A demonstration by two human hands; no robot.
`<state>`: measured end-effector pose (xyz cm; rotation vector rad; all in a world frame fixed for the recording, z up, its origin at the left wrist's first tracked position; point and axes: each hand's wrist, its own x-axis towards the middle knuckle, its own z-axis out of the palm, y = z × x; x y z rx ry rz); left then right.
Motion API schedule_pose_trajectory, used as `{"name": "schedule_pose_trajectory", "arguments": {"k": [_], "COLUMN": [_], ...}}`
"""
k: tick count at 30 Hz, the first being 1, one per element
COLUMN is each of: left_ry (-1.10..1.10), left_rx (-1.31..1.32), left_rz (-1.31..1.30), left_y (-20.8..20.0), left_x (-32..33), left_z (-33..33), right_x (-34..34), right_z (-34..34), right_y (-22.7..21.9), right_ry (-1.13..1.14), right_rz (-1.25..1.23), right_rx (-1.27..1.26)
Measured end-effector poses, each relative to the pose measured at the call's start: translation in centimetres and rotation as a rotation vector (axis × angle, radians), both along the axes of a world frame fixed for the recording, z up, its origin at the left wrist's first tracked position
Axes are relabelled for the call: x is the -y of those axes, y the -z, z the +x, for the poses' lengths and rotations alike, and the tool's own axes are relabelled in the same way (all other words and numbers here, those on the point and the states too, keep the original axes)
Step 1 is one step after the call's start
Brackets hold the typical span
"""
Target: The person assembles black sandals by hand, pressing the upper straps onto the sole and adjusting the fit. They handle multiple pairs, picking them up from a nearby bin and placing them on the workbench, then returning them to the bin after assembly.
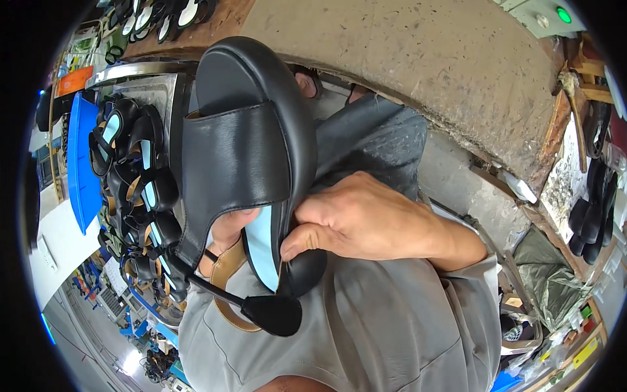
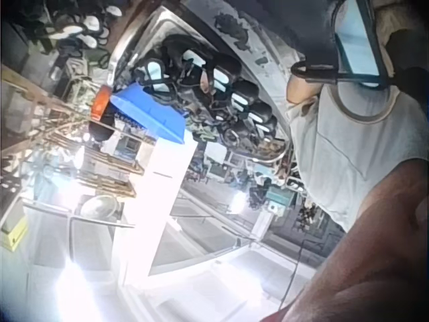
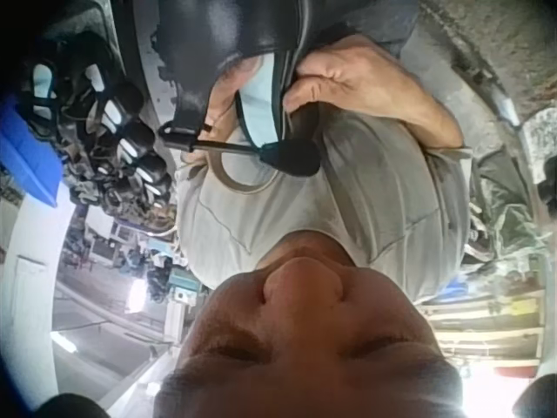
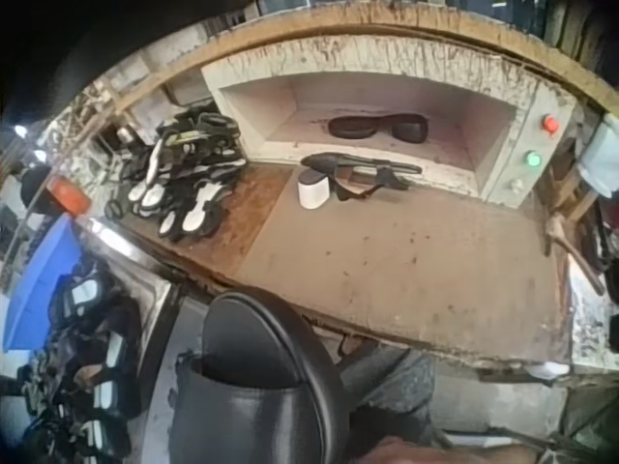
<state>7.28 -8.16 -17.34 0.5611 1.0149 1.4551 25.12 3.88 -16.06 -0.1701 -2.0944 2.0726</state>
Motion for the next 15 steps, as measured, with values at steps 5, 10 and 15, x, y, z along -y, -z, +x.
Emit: {"name": "schedule_pose_trajectory", "arguments": {"k": [5,10,15], "left_ry": [-0.040,-0.052,-0.238], "left_rx": [-0.030,-0.037,-0.035], "left_rz": [-0.004,0.020,0.034], "left_y": [-2.0,-2.7,-5.1], "left_x": [1.4,1.1,-0.1], "left_z": [-0.2,-1.1,0.0], "right_x": [0.5,3.8,5.2], "right_z": [0.1,-0.3,0.2], "right_y": [-1.4,1.9,-0.6], "right_ry": [0.013,0.452,0.535], "right_rz": [0.021,-0.041,0.615], "right_rx": [0.223,-0.208,-0.379]}}
